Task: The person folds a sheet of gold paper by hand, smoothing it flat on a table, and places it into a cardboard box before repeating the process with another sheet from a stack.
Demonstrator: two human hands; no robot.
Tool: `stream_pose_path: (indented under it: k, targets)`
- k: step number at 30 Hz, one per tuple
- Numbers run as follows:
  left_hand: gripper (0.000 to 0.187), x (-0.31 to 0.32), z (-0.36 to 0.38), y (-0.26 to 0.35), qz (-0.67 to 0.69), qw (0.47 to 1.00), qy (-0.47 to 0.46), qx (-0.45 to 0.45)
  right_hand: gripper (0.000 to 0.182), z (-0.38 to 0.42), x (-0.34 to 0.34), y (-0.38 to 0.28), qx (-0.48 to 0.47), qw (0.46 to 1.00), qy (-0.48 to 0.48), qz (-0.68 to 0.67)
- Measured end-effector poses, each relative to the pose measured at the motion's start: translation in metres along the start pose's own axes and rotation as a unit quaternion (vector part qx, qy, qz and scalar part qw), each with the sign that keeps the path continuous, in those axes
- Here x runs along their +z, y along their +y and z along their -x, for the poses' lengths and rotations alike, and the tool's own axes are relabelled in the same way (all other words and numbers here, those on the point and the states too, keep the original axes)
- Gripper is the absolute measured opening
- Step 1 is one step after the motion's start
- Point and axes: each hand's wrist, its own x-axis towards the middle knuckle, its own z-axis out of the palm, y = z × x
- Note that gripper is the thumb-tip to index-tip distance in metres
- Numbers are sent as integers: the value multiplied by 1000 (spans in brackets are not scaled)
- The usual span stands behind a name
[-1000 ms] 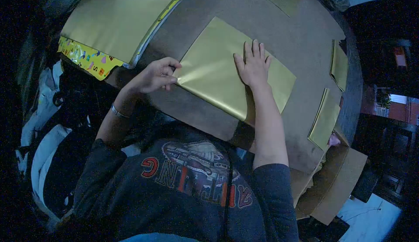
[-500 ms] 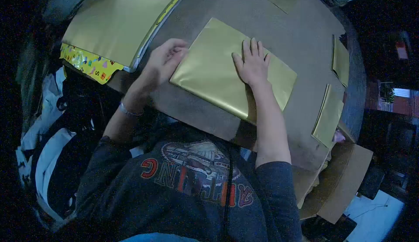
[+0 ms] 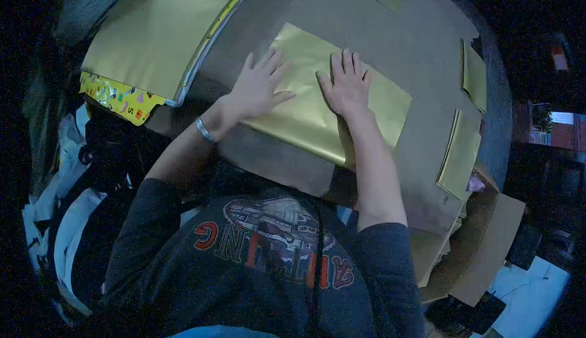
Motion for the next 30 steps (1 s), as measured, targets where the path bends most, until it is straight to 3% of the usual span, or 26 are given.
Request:
stream_pose_path:
  k: [8, 15, 17, 24, 30]
  targets:
    - [78, 21, -68, -34, -18, 999, -32, -19, 68, 0, -1, 1, 0, 1000, -4, -23]
    - [77, 14, -56, -17, -76, 995, -51, -42, 68, 1, -1, 1, 3, 1000, -3, -22]
    - [75, 13, -35, -12, -64, 997, -31, -18, 68, 1, 1, 1, 2, 1000, 3, -20]
    - [73, -18, 36, 20, -5, 992, -93, 90, 68, 0, 7, 4, 1, 999, 27, -23]
    - [71, -24, 56, 58, 76, 975, -105, 182, 69, 0, 10, 6, -3, 999, 35, -6]
